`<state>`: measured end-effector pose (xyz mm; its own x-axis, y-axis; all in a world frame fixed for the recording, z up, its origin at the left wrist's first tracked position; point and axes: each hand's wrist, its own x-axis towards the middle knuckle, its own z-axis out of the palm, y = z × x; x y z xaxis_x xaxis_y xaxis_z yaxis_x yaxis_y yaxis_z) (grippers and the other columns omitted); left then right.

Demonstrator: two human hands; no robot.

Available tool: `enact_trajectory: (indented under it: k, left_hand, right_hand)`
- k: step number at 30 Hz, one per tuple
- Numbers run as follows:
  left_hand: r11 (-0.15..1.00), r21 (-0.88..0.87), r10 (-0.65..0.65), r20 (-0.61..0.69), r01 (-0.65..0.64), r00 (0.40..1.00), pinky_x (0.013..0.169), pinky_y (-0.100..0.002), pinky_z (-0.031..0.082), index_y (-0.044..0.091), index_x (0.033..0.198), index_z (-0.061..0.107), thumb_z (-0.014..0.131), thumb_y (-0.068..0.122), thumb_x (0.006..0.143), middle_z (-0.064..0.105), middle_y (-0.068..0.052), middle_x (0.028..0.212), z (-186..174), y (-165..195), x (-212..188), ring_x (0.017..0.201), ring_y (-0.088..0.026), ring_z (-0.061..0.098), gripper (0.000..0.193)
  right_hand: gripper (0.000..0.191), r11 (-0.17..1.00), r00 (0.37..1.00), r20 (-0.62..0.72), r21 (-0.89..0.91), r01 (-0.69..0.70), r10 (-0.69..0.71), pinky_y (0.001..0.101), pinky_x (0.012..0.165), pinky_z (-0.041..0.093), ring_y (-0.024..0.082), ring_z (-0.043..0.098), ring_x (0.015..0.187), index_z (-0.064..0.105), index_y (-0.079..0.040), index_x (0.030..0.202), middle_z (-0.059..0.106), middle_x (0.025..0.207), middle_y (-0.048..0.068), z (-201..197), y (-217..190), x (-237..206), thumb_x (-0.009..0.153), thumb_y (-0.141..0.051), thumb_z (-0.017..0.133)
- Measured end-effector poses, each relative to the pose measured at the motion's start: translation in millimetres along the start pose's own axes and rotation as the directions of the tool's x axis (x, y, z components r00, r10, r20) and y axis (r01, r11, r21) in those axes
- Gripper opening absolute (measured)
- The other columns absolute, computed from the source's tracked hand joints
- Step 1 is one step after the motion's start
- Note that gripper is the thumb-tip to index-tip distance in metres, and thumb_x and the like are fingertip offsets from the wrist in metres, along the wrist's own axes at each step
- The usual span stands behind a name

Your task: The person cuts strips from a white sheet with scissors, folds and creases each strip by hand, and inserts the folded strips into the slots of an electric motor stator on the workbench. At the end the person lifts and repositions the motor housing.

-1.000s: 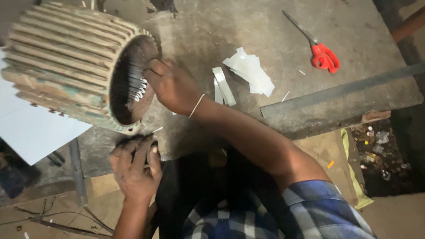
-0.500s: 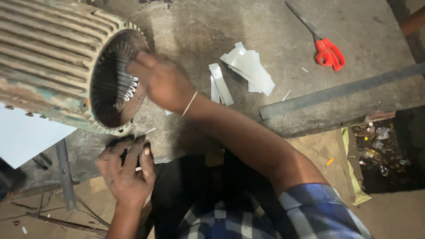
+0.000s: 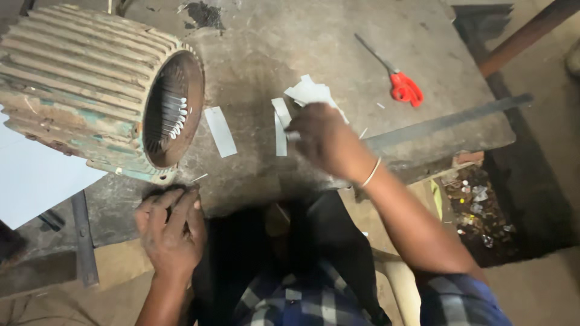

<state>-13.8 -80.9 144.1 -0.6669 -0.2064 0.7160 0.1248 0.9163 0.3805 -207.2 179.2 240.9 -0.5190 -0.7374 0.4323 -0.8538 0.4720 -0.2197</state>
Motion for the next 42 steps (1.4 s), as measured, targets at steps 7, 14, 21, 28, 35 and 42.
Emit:
enact_trajectory:
  k: [7,14,21,28,35,42]
  left_hand:
    - [0.996,-0.066,0.054,-0.031,-0.056,0.998,0.105,-0.046,0.046,0.01,0.114,0.074,0.076,0.004,0.09,0.065,-0.01,0.12,-12,19,-4,0.116,-0.034,0.057,0.025]
    - [0.908,-0.377,0.253,0.146,-0.182,0.956,0.096,-0.05,0.045,0.009,0.114,0.073,0.079,0.011,0.073,0.068,-0.013,0.118,-2,83,-8,0.116,-0.037,0.061,0.041]
    - [0.835,-0.545,0.091,0.258,0.067,0.962,0.08,-0.039,0.055,0.014,0.108,0.076,0.07,0.005,0.084,0.073,-0.007,0.095,11,110,-8,0.089,-0.03,0.07,0.026]
    - [0.759,-0.582,0.052,0.503,0.293,0.863,0.078,-0.039,0.056,0.01,0.105,0.074,0.068,0.002,0.082,0.073,-0.011,0.094,9,115,-8,0.088,-0.031,0.072,0.024]
    - [0.717,-0.588,-0.008,0.529,0.374,0.848,0.07,-0.033,0.058,0.007,0.106,0.074,0.067,0.003,0.086,0.072,-0.011,0.093,-2,110,-7,0.081,-0.027,0.075,0.022]
    - [0.663,-0.516,-0.14,0.626,0.543,0.767,0.063,-0.032,0.058,0.007,0.1,0.077,0.07,0.014,0.088,0.075,-0.009,0.079,-19,109,4,0.067,-0.021,0.077,0.015]
  right_hand:
    - [0.068,0.952,0.97,-0.066,-0.216,0.216,-0.235,0.0562,0.101,0.041,0.039,0.055,0.126,0.074,-0.012,0.116,0.069,0.125,0.009,40,-48,-67,0.057,-0.045,0.077]
    - [0.009,0.905,0.927,-0.361,0.421,0.065,0.101,0.0387,0.087,0.058,0.027,0.07,0.1,0.072,-0.014,0.1,0.074,0.105,0.002,60,-87,-127,0.091,-0.013,0.076]
    - [0.016,0.908,0.87,-0.262,0.149,-0.392,0.418,0.0387,0.072,0.055,0.031,0.073,0.082,0.077,-0.007,0.103,0.076,0.095,0.014,8,7,-132,0.092,-0.008,0.065]
    - [0.031,0.592,0.67,0.062,-0.532,-0.605,0.74,0.049,0.087,0.054,0.043,0.069,0.099,0.078,-0.004,0.097,0.073,0.102,0.026,-53,225,-55,0.083,-0.031,0.072]
    - [0.043,0.529,0.36,0.392,-0.696,-0.486,0.847,0.0459,0.085,0.06,0.036,0.079,0.093,0.083,-0.001,0.089,0.079,0.095,0.023,-55,252,-28,0.077,-0.041,0.077]
    - [0.04,0.411,0.485,0.02,-0.562,-0.718,0.874,0.046,0.087,0.055,0.041,0.07,0.105,0.078,0.004,0.105,0.07,0.111,0.028,-69,219,-62,0.085,-0.03,0.078]
